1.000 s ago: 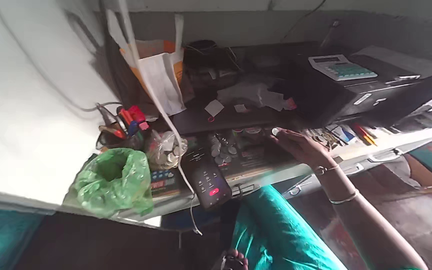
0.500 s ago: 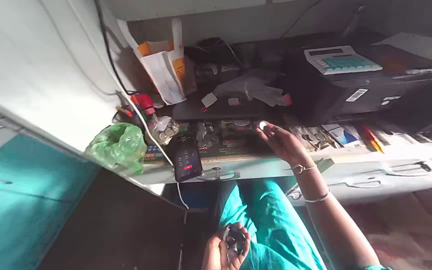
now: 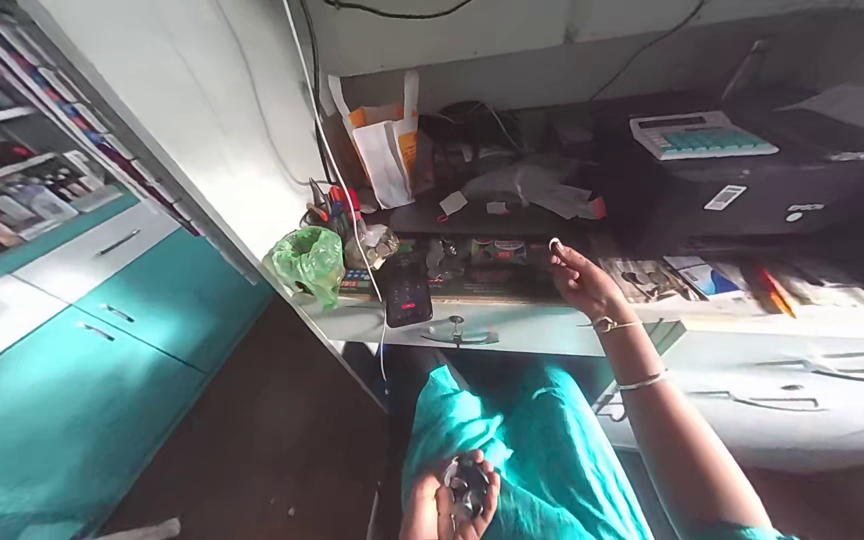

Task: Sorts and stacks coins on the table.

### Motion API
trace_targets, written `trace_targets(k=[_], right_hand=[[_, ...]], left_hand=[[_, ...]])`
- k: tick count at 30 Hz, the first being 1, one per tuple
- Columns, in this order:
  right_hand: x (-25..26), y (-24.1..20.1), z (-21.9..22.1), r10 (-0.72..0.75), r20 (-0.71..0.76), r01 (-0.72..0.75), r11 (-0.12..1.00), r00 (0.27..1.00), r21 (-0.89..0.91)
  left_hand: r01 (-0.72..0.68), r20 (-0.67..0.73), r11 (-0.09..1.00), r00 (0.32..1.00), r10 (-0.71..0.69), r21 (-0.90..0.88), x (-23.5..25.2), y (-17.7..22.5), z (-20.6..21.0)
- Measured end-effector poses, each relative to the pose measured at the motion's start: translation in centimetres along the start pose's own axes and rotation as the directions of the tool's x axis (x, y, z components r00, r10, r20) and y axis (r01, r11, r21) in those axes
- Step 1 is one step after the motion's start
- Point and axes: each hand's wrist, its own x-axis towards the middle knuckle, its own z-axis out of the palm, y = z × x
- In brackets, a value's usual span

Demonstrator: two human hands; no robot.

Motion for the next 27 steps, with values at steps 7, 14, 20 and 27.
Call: trace_targets(k=[7,14,20,27], right_hand=[[0.3,0.1,0.5,-0.047,-0.074,0.035,0.987,0.996,-0.154],[-0.8,1.4,3.5,-0.147,-0.015,0.076,0.594,0.989,-0.800],[-0.6,1.7,4.4,-0.075,0.109,0.127,0.310,0.991,-0.942],[0.4,0.3,3.0,-0.307,0.294,0.218,-0.257,0.905,-0.941]], left_hand=[[0.063,0.075,0.997,0.995,-0.060,-0.042,0.6,0.7,-1.5],[0.091,-0.033,0.996,0.995,-0.092,-0.025,1.2,2.4,-2.3],[0.093,0.017,0.996,0.996,-0.093,-0.016,2.1,2.5,-2.6],[0.161,0.076,0.987,0.984,-0.161,-0.003,4.5,3.5,-1.8]])
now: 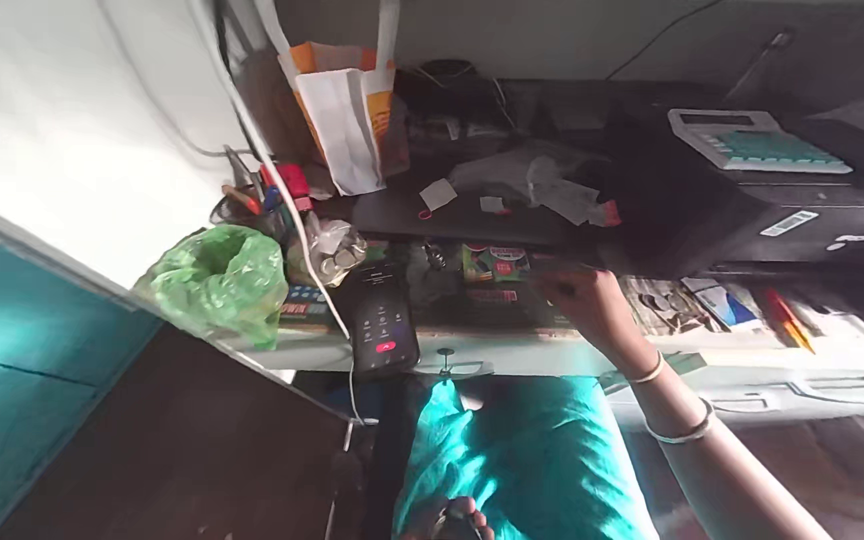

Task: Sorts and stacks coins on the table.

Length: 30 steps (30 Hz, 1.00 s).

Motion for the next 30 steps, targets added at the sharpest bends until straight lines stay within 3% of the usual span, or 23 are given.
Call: trace_targets(k=[2,5,7,9,11,13,18,22,25,27,30], right_hand=[[0.5,0.3,0.5,-0.020,0.018,0.022,0.993,1.000,-0.113],[0.4,0.6,-0.6,0.112,0.167,-0.118,0.993,0.980,0.027],[0.4,1.1,-2.6,0.204,0.318,-0.248,0.963,0.926,0.103],[0.9,2.1,-3.7,0.208,0.410,-0.290,0.945,0.888,0.149],[1.5,2.5,-3.7,0.161,0.399,-0.251,0.950,0.903,0.186],[1.9,2.0,-3.6,0.147,0.340,-0.194,0.975,0.929,0.110],[-0.5,0.9,-1.9,0.030,0.052,-0.026,0.996,0.998,-0.085],[-3.1,-0.3,2.1,-0.110,0.244,0.162,0.964,0.964,-0.208],[-2.9,0.3,1.6,-0.043,0.242,0.117,0.948,0.969,-0.297],[-3.8,-0.5,0.2,-0.061,0.241,0.109,0.975,0.969,-0.192],[-8.0,-4.1,-1.0,-0.178,0.157,0.161,0.980,0.971,0.113]], left_hand=[[0.014,0.010,0.999,1.000,-0.015,0.030,0.8,0.5,0.6],[0.053,0.066,0.998,0.996,-0.055,0.030,2.3,1.3,1.7],[0.069,0.128,0.997,0.989,-0.073,0.032,3.3,1.4,2.4],[0.078,0.123,0.996,0.989,-0.084,0.048,4.1,1.6,3.4],[0.090,0.132,0.995,0.987,-0.096,0.045,4.8,1.7,4.0],[0.097,0.132,0.994,0.986,-0.102,0.044,5.2,1.6,4.3],[0.086,0.141,0.994,0.985,-0.095,0.070,4.8,1.9,3.9],[0.084,0.078,0.996,0.993,-0.086,0.029,3.9,1.9,3.9],[0.090,0.071,0.996,0.994,-0.089,-0.014,3.7,1.4,4.3],[0.080,0.042,0.995,0.996,-0.077,-0.061,3.2,0.9,4.7],[0.029,-0.033,0.996,0.999,-0.032,-0.080,2.7,0.5,5.6]])
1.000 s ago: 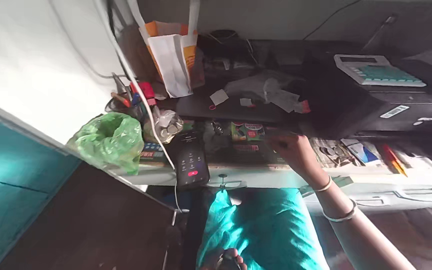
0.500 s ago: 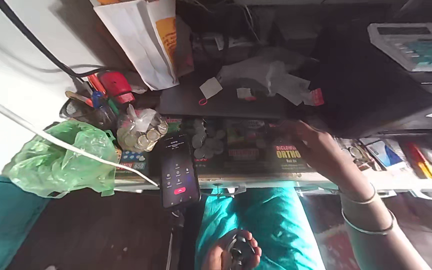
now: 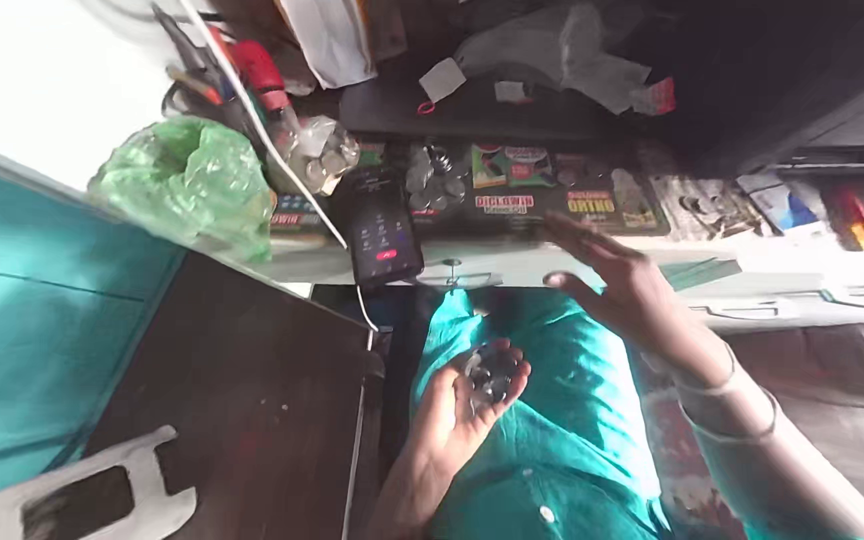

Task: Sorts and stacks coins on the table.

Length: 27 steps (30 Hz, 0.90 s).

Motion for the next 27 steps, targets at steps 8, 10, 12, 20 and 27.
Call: trace_targets(k=[8,10,12,20,27], right_hand=[[-8.1,-7.3,3.1,-0.056,-0.011,0.057,0.989,0.998,0.138],[-8.2,-7.8,3.5,-0.073,0.005,0.072,0.993,0.997,0.090],[-7.8,-8.1,4.0,-0.097,0.040,0.095,0.994,0.994,0.059],[-6.4,-5.5,5.9,-0.192,0.091,0.178,0.973,0.977,0.145],[-4.2,-3.9,6.0,-0.137,-0.038,0.142,0.953,0.990,0.267]], left_hand=[[-0.039,-0.106,0.999,0.994,0.040,0.007,-1.6,-2.0,0.0],[-0.038,-0.169,0.999,0.985,0.043,0.034,-1.7,-2.4,0.4],[-0.026,-0.212,0.998,0.977,0.039,0.064,-1.6,-2.7,0.7],[-0.004,-0.150,0.995,0.988,0.019,0.096,0.7,-2.1,0.5],[0.018,-0.161,0.998,0.987,-0.009,0.052,3.5,-0.7,2.0]])
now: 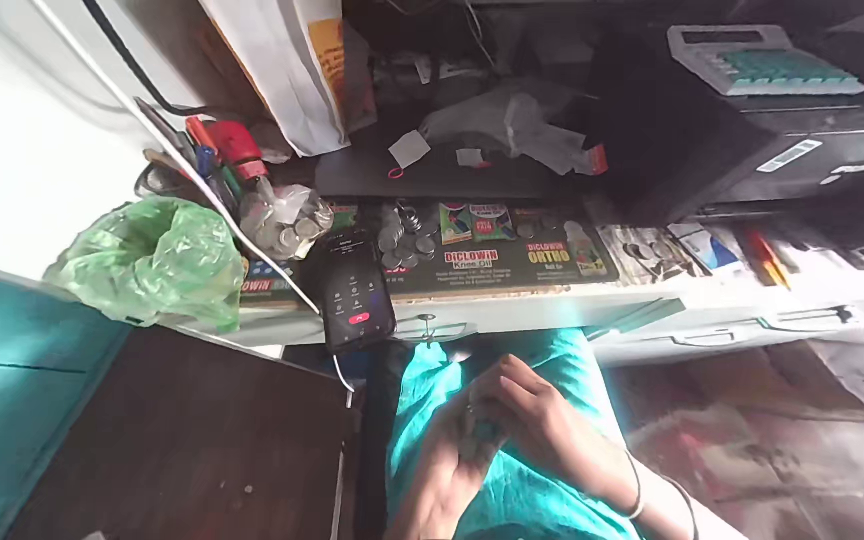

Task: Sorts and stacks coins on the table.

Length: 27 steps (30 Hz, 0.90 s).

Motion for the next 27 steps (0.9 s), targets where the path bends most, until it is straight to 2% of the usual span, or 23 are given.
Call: trace_targets(k=[2,3,4,5,7,8,9,10,11,13,16,18,20,21,23,24,27], right_hand=[[0.6,0.0,-0.5,0.163,-0.055,-0.143,0.953,0.985,0.268],[0.8,0.1,-1.0,0.278,-0.042,-0.228,0.856,0.960,0.463],[1.2,0.1,-1.5,0.393,0.014,-0.307,0.695,0.919,0.650],[1.5,0.2,-2.2,0.492,0.111,-0.371,0.472,0.863,0.800],[2.1,0.6,-3.6,0.574,0.341,-0.433,0.027,0.745,0.901],[2.3,0.7,-4.4,0.574,0.424,-0.436,-0.126,0.701,0.891],[2.4,0.9,-5.2,0.563,0.475,-0.429,-0.222,0.677,0.875],[2.4,1.1,-6.0,0.547,0.504,-0.430,-0.269,0.669,0.862],[2.5,1.3,-6.9,0.540,0.515,-0.438,-0.276,0.666,0.856],[2.9,1.8,-8.8,0.544,0.501,-0.478,-0.196,0.673,0.856],[4.3,3.6,-12.4,0.613,0.402,-0.564,0.089,0.680,0.821],[5.5,5.6,-14.4,0.661,0.264,-0.585,0.324,0.702,0.744],[6.9,8.1,-15.8,0.684,0.154,-0.630,0.528,0.713,0.570],[7.6,9.2,-16.3,0.699,0.115,-0.664,0.595,0.706,0.453],[8.7,10.8,-16.8,0.717,0.082,-0.709,0.655,0.692,0.263],[9.2,11.4,-16.9,0.723,0.083,-0.718,0.655,0.686,0.235],[9.4,12.3,-17.7,0.725,0.139,-0.715,0.595,0.675,0.366]], left_hand=[[-0.012,-0.026,0.999,1.000,0.013,0.034,0.3,0.3,0.7],[-0.017,-0.034,0.999,0.999,0.019,0.049,0.6,0.4,0.9],[-0.020,-0.023,0.998,1.000,0.021,0.067,0.8,0.5,1.0],[-0.021,0.005,0.997,1.000,0.021,0.079,1.0,0.6,1.0],[-0.010,0.093,0.997,0.996,0.003,0.077,1.1,0.7,1.1],[0.012,0.152,0.998,0.988,-0.022,0.064,1.2,0.8,0.9],[0.035,0.184,0.998,0.982,-0.046,0.061,1.4,0.9,0.7],[0.058,0.181,0.996,0.981,-0.069,0.066,1.7,0.9,0.4],[0.078,0.175,0.994,0.980,-0.090,0.075,2.0,0.9,0.0],[0.108,0.156,0.989,0.980,-0.122,0.098,2.4,0.8,-0.5],[0.131,0.124,0.983,0.981,-0.147,0.127,2.4,0.6,-0.8],[0.133,0.116,0.981,0.982,-0.150,0.143,2.2,0.4,-0.7],[0.130,0.115,0.975,0.982,-0.152,0.181,2.0,0.3,-0.6],[0.130,0.104,0.973,0.983,-0.152,0.192,2.0,0.3,-0.4],[0.136,0.076,0.970,0.985,-0.154,0.199,1.9,0.2,0.1],[0.139,0.069,0.971,0.986,-0.155,0.196,2.0,0.2,0.3],[0.133,0.067,0.974,0.987,-0.147,0.184,2.1,0.1,0.9]])
